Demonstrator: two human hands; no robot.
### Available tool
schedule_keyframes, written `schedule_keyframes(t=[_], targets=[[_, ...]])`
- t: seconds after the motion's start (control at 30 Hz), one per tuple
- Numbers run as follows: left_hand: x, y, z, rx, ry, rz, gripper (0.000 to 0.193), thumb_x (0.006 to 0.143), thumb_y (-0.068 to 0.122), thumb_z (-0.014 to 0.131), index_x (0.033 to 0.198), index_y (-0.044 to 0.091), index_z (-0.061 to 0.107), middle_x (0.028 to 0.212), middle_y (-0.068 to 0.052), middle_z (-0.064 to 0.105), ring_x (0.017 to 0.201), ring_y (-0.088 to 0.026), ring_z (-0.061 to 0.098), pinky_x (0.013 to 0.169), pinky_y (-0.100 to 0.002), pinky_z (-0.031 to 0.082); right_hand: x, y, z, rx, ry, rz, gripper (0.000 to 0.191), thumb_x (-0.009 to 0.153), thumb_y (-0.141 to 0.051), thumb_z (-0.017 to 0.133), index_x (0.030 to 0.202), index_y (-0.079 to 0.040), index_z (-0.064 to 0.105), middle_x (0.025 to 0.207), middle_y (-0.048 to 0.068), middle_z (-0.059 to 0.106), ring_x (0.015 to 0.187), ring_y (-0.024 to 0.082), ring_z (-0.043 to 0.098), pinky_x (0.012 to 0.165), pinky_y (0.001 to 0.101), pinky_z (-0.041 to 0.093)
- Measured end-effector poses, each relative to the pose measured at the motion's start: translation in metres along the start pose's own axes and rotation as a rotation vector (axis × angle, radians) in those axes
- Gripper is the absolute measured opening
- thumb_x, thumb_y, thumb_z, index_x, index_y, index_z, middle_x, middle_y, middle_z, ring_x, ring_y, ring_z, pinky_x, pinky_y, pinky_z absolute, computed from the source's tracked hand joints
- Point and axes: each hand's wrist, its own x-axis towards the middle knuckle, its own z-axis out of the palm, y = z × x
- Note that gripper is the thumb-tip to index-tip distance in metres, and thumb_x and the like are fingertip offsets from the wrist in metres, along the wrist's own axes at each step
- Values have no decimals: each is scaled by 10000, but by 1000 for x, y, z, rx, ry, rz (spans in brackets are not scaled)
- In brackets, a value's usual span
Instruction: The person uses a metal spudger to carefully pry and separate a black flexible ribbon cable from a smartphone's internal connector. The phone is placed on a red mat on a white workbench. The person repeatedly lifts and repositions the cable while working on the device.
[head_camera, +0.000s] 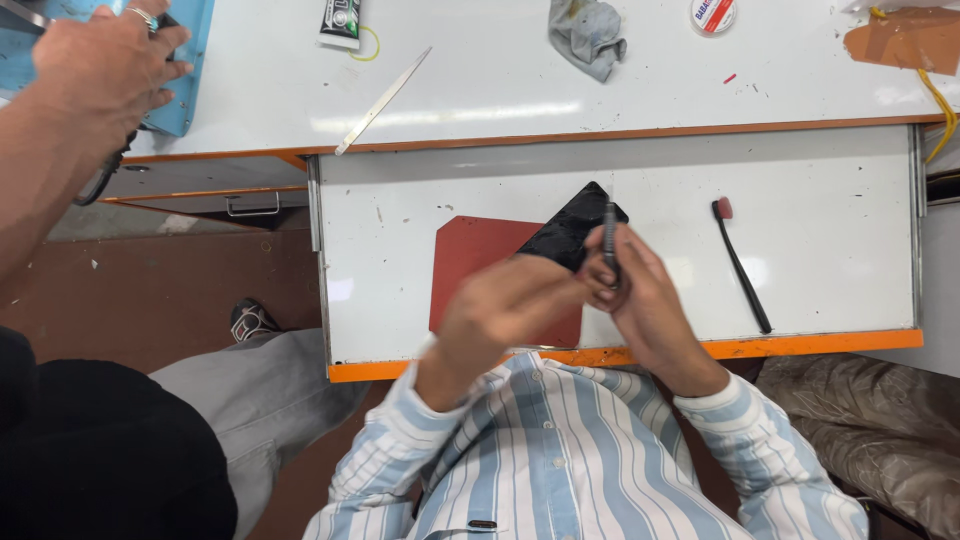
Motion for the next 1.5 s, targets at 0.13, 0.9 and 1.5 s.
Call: schedule_keyframes(t=[0.13,0.9,1.5], targets=[[-7,-43,-45,92,14,-270,227,882,-14,738,1103,37,741,1036,-81,738,958,-240,741,804,-321,622,-4,-5,-20,-103,25,-106,325,1122,-366,424,1070,-74,556,720,-56,386,641,71,388,603,228,355],[-46,-16,27,269,-472,-113,306,890,98,646,1167,-21,698,1050,-76,674,1033,-221,643,912,-354,545,-24,33,-23,-1501,24,-548,206,958,-138,657,1106,1,691,917,114,690,776,260,691,649,360,556],[-69,-7,50,431,-566,-182,536,874,122,664,1374,-48,571,1232,-159,630,1208,-271,593,1039,-381,510,-27,52,-11,-1408,112,-367,219,949,-177,674,1075,1,688,827,151,739,550,224,701,465,314,535]])
